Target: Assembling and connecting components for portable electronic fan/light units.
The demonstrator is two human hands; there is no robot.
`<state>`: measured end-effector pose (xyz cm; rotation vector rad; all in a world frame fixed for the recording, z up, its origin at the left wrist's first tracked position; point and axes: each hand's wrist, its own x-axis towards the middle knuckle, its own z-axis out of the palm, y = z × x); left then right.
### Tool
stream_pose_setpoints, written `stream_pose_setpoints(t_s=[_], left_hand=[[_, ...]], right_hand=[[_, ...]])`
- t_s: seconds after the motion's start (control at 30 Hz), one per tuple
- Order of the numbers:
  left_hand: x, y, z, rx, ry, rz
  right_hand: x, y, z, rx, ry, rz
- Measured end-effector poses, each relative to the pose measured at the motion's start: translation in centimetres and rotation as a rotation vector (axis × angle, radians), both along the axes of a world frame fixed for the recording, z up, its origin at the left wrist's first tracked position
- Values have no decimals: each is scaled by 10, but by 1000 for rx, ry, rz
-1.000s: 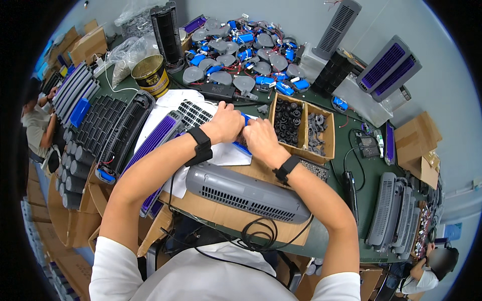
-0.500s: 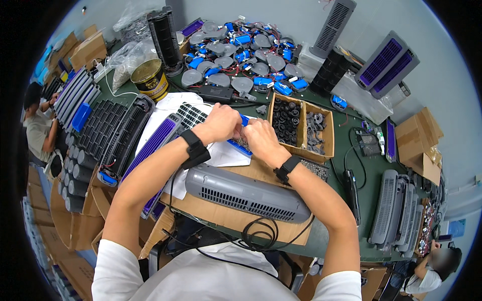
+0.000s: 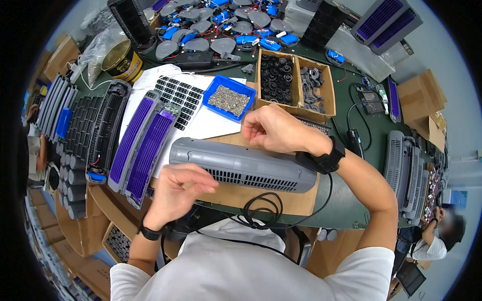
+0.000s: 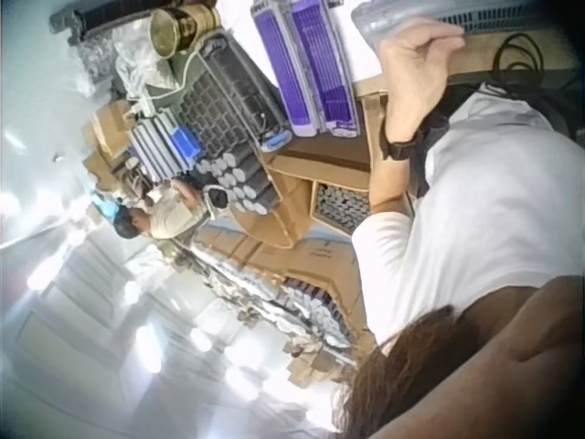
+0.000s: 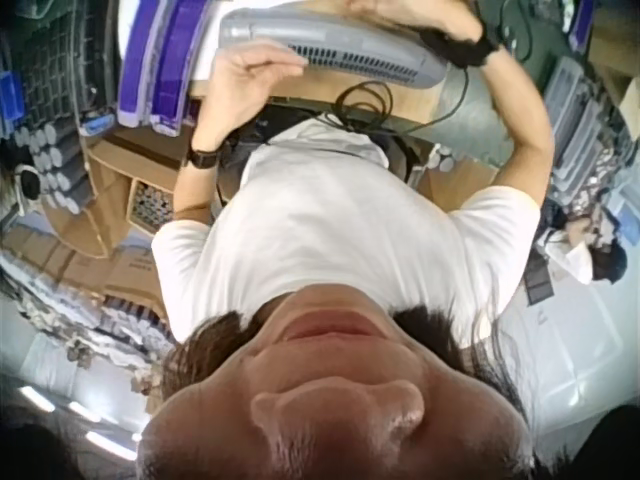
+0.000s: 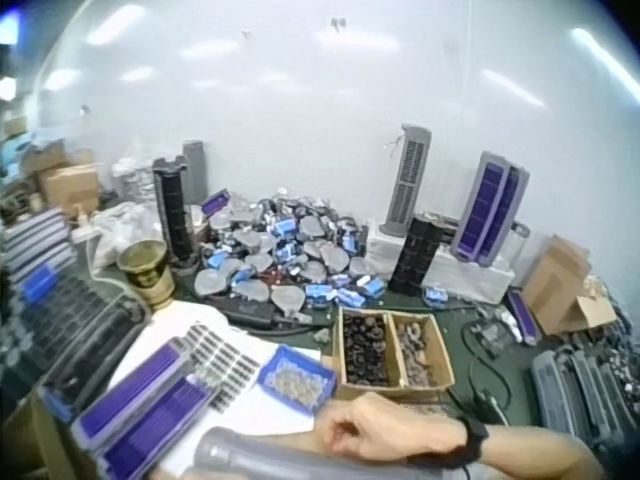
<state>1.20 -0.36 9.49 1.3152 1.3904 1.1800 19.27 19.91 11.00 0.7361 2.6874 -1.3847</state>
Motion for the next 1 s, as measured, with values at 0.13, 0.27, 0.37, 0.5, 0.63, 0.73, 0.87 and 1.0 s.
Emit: stream_pose_setpoints(t_s=[0.13, 0.27, 0.37, 0.5, 0.63, 0.73, 0.87, 1.0], left_hand=[[20, -4, -24, -52, -91, 41], [37, -7, -38, -53, -111, 118], [47, -10, -46, -76, -149, 161], [55, -7, -52, -121, -168, 220], [62, -3, -59, -111, -117, 245], [66, -2, -60, -32, 22, 250], [70, -1, -58, 23, 156, 280], [71, 0, -55, 53, 234, 293]], right_hand=[[0, -6, -13, -23, 25, 1], [0, -7, -17, 68, 75, 43], [1, -9, -18, 90, 117, 49], [1, -7, -18, 96, 118, 75], [2, -9, -20, 64, 123, 53], [5, -9, -21, 100, 104, 81], [6, -11, -22, 122, 136, 86], [7, -12, -20, 151, 134, 105]])
